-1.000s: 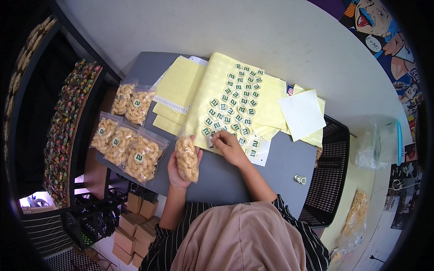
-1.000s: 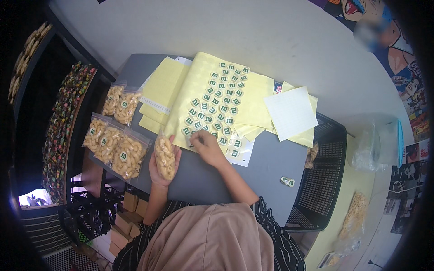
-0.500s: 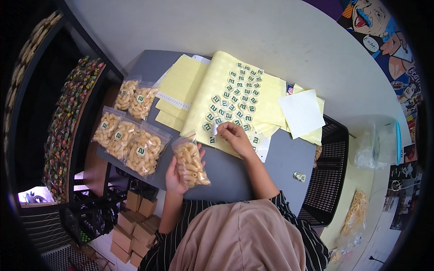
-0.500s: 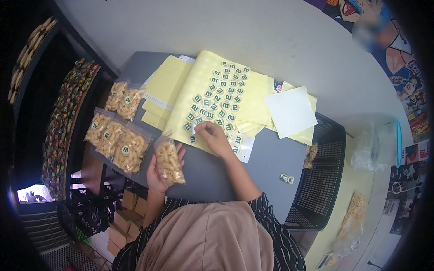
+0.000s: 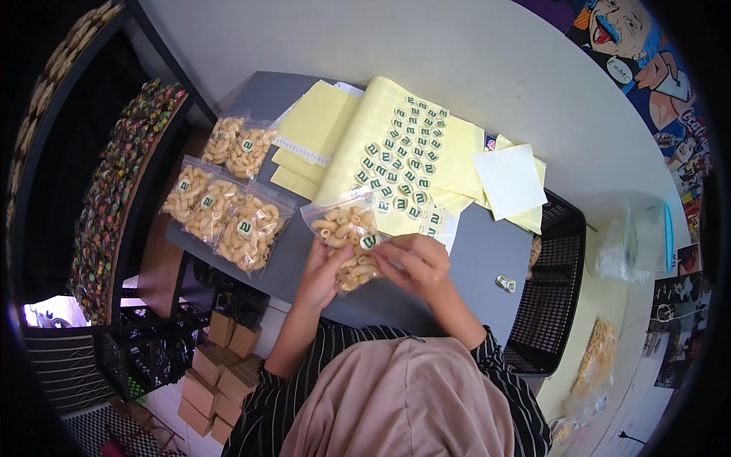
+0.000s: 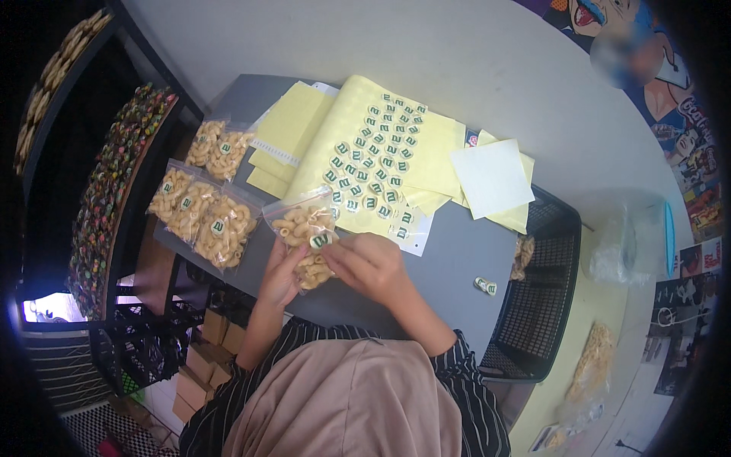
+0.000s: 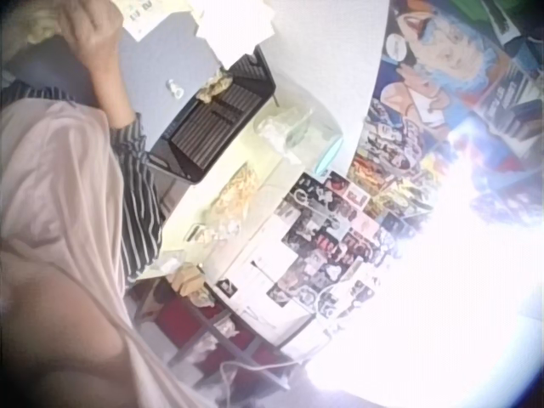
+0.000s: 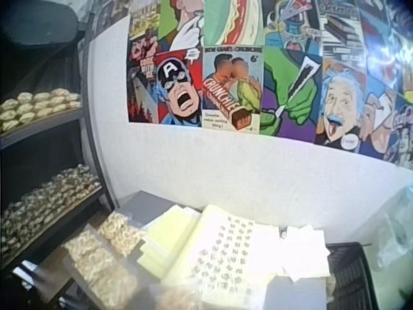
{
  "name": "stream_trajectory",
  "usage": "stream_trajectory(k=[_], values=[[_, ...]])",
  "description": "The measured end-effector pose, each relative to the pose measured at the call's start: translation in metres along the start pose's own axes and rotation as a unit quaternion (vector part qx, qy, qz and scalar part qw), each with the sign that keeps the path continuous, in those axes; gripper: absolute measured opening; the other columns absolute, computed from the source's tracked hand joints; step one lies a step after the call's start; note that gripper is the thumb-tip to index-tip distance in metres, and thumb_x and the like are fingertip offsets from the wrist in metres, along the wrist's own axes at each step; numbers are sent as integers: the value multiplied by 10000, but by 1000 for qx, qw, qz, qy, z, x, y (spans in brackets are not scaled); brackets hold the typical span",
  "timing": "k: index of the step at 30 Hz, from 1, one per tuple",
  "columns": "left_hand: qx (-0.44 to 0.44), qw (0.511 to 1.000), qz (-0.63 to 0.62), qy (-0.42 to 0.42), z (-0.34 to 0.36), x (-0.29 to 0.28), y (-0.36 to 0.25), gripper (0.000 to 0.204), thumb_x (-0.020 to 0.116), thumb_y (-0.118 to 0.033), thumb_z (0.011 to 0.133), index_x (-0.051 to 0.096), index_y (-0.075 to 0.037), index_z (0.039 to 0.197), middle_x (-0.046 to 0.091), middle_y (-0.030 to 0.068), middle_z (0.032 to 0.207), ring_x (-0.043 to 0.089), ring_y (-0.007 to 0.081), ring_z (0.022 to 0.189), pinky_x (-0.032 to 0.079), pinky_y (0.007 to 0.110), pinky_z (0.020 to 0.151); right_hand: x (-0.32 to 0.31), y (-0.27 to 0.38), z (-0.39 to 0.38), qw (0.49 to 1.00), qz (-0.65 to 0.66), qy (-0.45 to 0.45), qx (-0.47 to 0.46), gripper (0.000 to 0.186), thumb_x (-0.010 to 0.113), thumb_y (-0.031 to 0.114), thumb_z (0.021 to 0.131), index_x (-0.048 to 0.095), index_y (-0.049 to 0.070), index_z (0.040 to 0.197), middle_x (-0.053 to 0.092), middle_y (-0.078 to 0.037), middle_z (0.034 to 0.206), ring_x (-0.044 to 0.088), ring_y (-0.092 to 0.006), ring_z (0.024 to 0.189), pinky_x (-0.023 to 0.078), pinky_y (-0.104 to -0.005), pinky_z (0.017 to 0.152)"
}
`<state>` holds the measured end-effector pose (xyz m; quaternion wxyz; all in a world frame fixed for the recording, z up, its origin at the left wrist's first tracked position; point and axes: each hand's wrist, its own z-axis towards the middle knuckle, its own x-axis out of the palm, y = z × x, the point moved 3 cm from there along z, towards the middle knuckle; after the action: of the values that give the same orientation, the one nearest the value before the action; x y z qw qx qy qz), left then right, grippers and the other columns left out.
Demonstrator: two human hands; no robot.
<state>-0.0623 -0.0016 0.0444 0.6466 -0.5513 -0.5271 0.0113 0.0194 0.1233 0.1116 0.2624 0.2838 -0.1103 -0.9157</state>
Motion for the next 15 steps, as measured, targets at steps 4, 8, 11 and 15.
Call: stream_trajectory(k=[4,8,11,15], values=[[-9,999,-38,17,-1,5,-1,453,444,-67,889,243,-59,1295,405,106,1253,451,185,1132,408,317,918,-3,12,-1,998,-14,32,-53,200,704,25,609,613,25,788,540,-38,709,550,-157,576,435,-268,470],[7,1000,27,-3,-2,6,2,448,367,-95,910,207,-58,1326,394,123,1267,445,220,1141,401,342,927,-5,16,-5,995,-52,55,-61,226,700,48,593,614,33,801,532,-25,712,556,-143,616,427,-256,483],[16,999,35,-6,-3,8,2,445,375,-83,906,219,-57,1322,398,115,1265,446,211,1140,400,336,927,-4,18,-8,995,-66,48,-56,241,699,67,582,615,36,806,537,-23,719,562,-139,639,419,-246,490],[31,999,33,-1,-4,8,5,425,434,-94,896,267,-53,1285,414,95,1239,449,167,1115,397,300,912,-2,22,-9,995,-72,41,-51,246,701,78,581,616,38,808,549,-23,737,572,-140,655,417,-245,494]])
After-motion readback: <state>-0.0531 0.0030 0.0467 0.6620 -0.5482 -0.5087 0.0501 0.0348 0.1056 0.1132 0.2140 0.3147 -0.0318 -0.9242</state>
